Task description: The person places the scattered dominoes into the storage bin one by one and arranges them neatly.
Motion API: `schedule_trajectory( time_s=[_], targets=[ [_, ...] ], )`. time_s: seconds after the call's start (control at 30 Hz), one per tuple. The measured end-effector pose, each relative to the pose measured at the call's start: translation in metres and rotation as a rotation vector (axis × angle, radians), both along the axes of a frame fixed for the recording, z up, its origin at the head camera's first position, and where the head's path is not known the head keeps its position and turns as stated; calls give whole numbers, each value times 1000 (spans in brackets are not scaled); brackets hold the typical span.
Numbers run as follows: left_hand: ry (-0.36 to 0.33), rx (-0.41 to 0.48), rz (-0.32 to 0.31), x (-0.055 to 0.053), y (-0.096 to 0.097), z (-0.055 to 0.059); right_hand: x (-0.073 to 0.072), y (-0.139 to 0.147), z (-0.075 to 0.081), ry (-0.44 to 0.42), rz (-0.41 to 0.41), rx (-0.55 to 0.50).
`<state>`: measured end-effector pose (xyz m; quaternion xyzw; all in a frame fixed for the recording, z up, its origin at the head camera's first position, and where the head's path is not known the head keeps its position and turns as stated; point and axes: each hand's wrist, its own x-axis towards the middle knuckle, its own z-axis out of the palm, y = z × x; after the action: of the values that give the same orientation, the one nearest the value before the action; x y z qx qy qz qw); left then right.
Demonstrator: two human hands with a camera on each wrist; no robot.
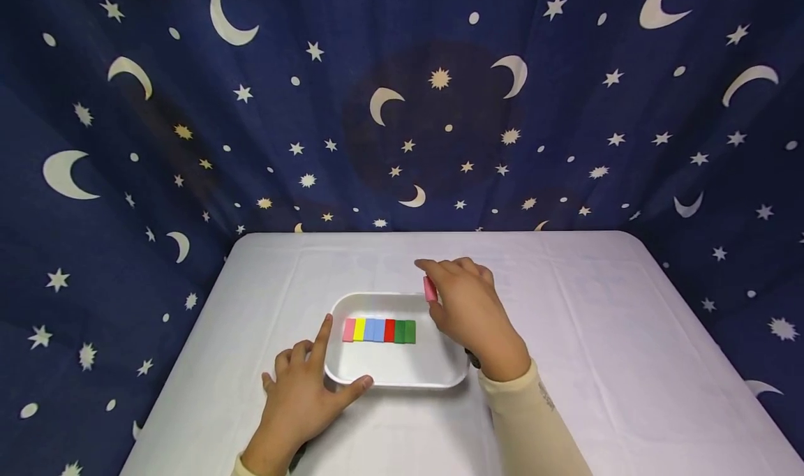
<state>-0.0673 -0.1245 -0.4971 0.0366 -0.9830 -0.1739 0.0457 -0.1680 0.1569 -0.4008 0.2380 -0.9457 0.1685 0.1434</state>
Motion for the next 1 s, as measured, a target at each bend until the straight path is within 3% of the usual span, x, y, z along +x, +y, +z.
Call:
schedule_trajectory(
  time_s=[0.6,1.0],
  targets=[
    [28,-11,3,1,0,-1,-16,-34,-23,16,130,-104],
    [38,-10,-3,1,0,-2,-16,-43,-35,-177,318,-69]
  ],
)
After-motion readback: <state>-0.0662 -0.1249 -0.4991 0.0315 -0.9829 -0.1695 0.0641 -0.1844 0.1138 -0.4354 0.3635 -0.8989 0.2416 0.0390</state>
